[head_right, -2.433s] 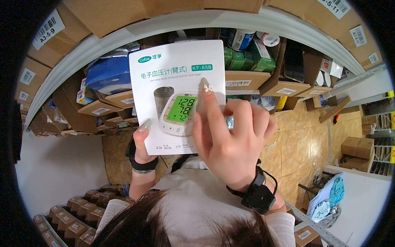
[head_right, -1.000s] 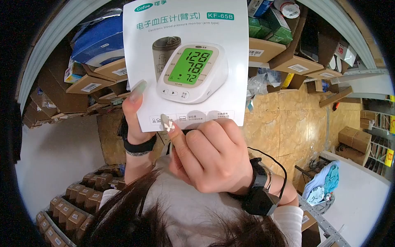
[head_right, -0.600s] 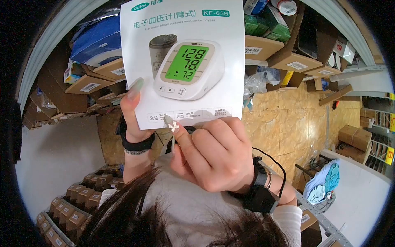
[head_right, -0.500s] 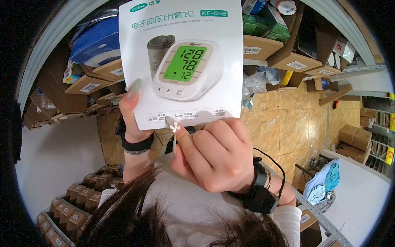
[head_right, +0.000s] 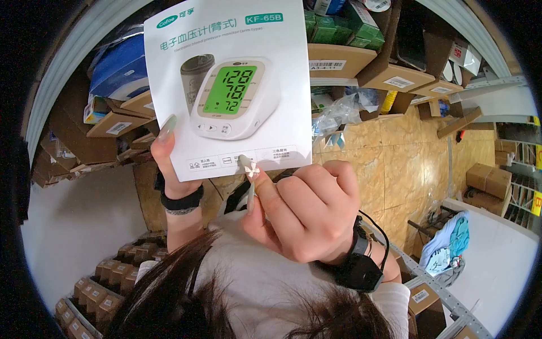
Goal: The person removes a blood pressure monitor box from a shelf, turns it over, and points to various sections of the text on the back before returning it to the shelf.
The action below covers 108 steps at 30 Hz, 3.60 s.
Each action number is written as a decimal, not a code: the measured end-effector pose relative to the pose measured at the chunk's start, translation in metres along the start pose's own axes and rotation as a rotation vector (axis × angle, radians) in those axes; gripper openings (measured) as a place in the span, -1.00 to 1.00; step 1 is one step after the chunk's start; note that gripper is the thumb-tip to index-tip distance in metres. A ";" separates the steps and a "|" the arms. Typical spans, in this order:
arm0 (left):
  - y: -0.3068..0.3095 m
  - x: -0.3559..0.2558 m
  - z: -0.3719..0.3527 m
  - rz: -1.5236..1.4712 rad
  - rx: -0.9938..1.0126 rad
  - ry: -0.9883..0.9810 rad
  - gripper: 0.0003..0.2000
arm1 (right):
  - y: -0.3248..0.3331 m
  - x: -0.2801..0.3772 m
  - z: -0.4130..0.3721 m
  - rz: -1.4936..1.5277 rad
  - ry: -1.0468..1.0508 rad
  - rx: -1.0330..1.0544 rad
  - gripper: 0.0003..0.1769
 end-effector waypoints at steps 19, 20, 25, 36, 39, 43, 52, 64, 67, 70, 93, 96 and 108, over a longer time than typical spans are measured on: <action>-0.010 -0.003 0.000 -0.428 0.062 -0.006 -0.59 | 0.016 -0.012 -0.010 0.004 0.005 -0.078 -0.77; -0.007 -0.001 -0.001 -0.364 0.051 0.007 -0.59 | 0.020 -0.010 -0.011 0.026 0.014 -0.098 -0.78; -0.007 0.004 -0.002 -0.332 0.071 0.058 -0.58 | 0.024 -0.012 -0.011 0.000 0.023 -0.122 -0.80; -0.001 0.002 -0.004 -0.309 -0.029 0.037 -0.66 | 0.020 -0.017 -0.010 0.035 0.020 -0.084 -0.83; 0.006 0.004 -0.004 -0.238 -0.028 0.029 -0.64 | 0.020 -0.017 -0.009 0.025 0.010 -0.076 -0.86; -0.001 0.003 -0.003 -0.265 0.016 0.038 -0.60 | 0.020 -0.020 -0.009 0.020 0.013 -0.088 -0.84; 0.044 0.026 -0.013 -0.252 0.020 0.099 -0.33 | 0.006 -0.099 -0.057 0.714 -0.555 -0.309 -0.40; 0.047 0.076 -0.030 -0.753 -0.024 0.092 -0.24 | -0.053 -0.064 -0.029 1.599 -0.780 0.151 0.09; 0.054 0.095 -0.029 -0.803 -0.038 0.143 -0.24 | -0.060 -0.052 -0.038 1.687 -0.879 0.344 0.07; 0.055 0.109 -0.028 -0.854 -0.031 0.201 -0.25 | -0.066 -0.064 -0.055 1.678 -1.043 0.350 -0.07; -0.003 0.055 -0.018 -0.259 -0.074 0.425 -0.41 | -0.052 -0.068 0.000 1.350 -0.850 0.012 -0.12; 0.012 0.058 -0.008 0.069 0.011 0.274 -0.43 | -0.054 -0.069 0.002 1.343 -0.873 -0.018 -0.13; -0.024 0.001 -0.026 0.076 0.226 0.268 0.23 | -0.054 -0.069 0.003 1.309 -0.913 0.011 -0.13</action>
Point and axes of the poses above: each hand's wrist, its own z-axis towards the middle knuckle, its own y-axis out of the back of the hand, x = y × z, the point moved 9 cm from there along z, towards the middle knuckle, and after that the axes turned 6 degrees about -x, right-handed, at the moved point
